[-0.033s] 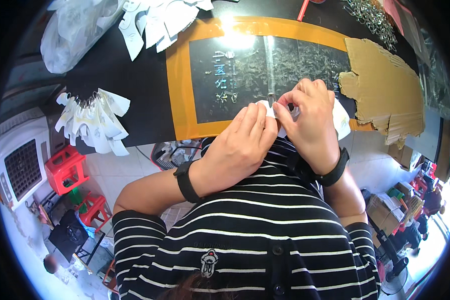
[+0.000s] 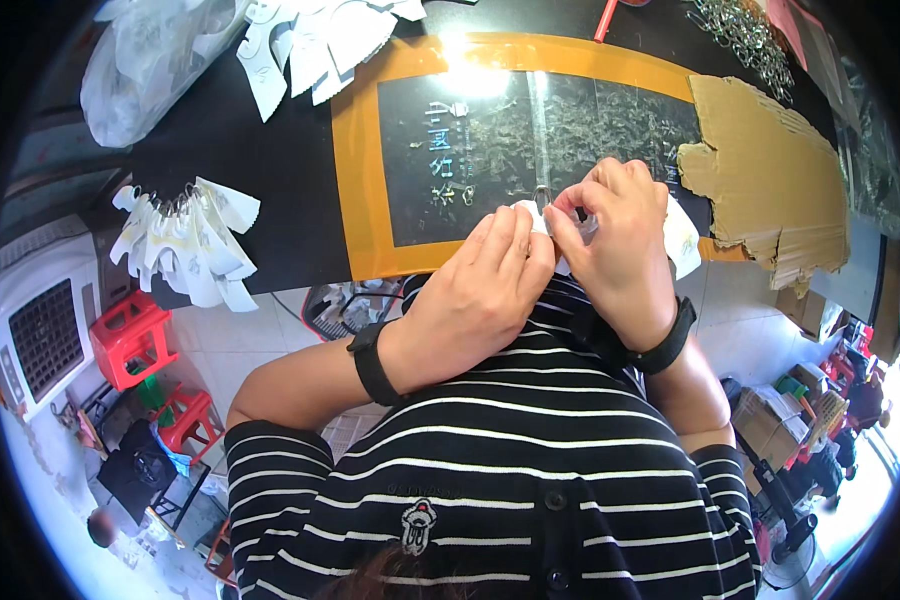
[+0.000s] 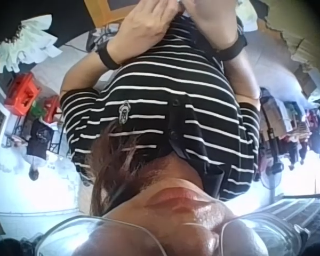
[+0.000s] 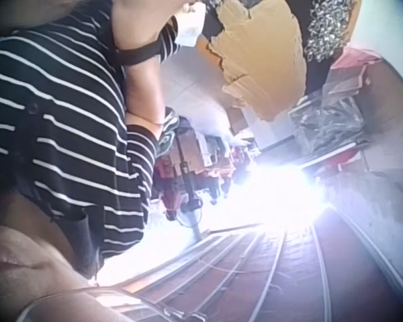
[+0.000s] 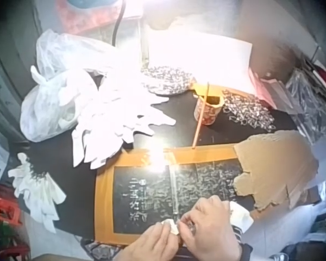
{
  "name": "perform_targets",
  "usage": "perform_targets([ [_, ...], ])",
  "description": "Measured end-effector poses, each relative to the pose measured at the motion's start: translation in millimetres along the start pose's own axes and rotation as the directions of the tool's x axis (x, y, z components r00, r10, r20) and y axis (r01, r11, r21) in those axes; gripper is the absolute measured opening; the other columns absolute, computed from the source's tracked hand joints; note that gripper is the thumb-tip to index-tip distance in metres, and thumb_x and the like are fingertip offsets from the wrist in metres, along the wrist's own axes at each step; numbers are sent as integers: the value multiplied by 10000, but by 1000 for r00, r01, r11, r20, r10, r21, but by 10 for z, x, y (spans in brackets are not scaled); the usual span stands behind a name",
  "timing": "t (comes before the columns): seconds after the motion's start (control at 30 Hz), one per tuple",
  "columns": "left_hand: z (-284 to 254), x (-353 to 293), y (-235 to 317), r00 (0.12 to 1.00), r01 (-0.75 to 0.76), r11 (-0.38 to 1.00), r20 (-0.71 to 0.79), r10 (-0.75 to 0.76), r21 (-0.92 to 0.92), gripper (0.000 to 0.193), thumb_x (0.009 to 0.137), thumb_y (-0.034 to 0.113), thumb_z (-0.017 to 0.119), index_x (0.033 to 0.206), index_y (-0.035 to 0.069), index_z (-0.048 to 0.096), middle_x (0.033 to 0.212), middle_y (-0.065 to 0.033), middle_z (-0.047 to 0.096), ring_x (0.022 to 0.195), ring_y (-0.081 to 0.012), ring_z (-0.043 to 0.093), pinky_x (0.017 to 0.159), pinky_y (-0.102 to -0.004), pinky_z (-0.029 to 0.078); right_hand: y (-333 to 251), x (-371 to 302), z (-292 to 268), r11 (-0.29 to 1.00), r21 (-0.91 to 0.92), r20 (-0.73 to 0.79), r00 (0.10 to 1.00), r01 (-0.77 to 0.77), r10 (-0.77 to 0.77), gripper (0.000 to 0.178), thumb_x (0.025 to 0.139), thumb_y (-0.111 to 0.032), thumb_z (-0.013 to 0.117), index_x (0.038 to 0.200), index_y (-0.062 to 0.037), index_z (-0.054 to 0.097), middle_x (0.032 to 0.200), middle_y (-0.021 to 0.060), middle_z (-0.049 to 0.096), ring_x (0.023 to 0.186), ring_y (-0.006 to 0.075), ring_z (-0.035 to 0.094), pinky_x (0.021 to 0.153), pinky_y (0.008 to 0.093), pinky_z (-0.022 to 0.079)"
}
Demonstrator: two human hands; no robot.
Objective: Assembling metal rings or eyelets onto white shoe upper components by hand.
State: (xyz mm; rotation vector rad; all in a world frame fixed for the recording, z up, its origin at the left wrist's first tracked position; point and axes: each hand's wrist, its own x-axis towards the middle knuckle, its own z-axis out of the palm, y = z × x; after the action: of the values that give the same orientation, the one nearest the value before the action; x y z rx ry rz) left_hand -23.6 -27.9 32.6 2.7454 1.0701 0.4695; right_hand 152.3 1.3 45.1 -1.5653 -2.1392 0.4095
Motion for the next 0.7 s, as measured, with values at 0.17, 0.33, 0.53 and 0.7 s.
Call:
perform_targets([
  [0.17,43,-15,2,1000,-9,1000,-17,8,-19,407,801,46,602,1157,-140,541,1234,-292,567,1178,-399,551,1042,-449,448,-15,-30,-3,998,-43,5,999,-40,40,92,760,-124,744,755,-86,661,827,60,560,882,259,526,794,397,354],
  [0.33,115,-26,71,998,-32,990,-44,38,137,398,837,131,530,1115,-154,555,1171,-328,589,1127,-407,577,1023,-434,457,3,23,-29,998,-25,66,996,-62,64,92,762,-127,738,743,-80,661,810,70,570,868,267,537,798,402,357],
  [0.53,89,-40,98,1000,-7,994,2,7,110,434,816,120,580,1147,-159,548,1256,-338,545,1187,-436,537,1041,-461,450,-1,19,26,995,55,86,994,-77,72,92,745,-121,716,705,-78,645,761,71,561,833,271,538,803,400,355],
  [0.7,155,-63,67,991,34,999,-130,-30,23,420,816,125,543,1132,-151,558,1199,-310,580,1135,-383,575,1033,-414,455,68,-163,109,990,142,-52,999,10,-2,133,700,-85,741,745,-92,616,811,44,556,827,246,526,814,380,340],
])
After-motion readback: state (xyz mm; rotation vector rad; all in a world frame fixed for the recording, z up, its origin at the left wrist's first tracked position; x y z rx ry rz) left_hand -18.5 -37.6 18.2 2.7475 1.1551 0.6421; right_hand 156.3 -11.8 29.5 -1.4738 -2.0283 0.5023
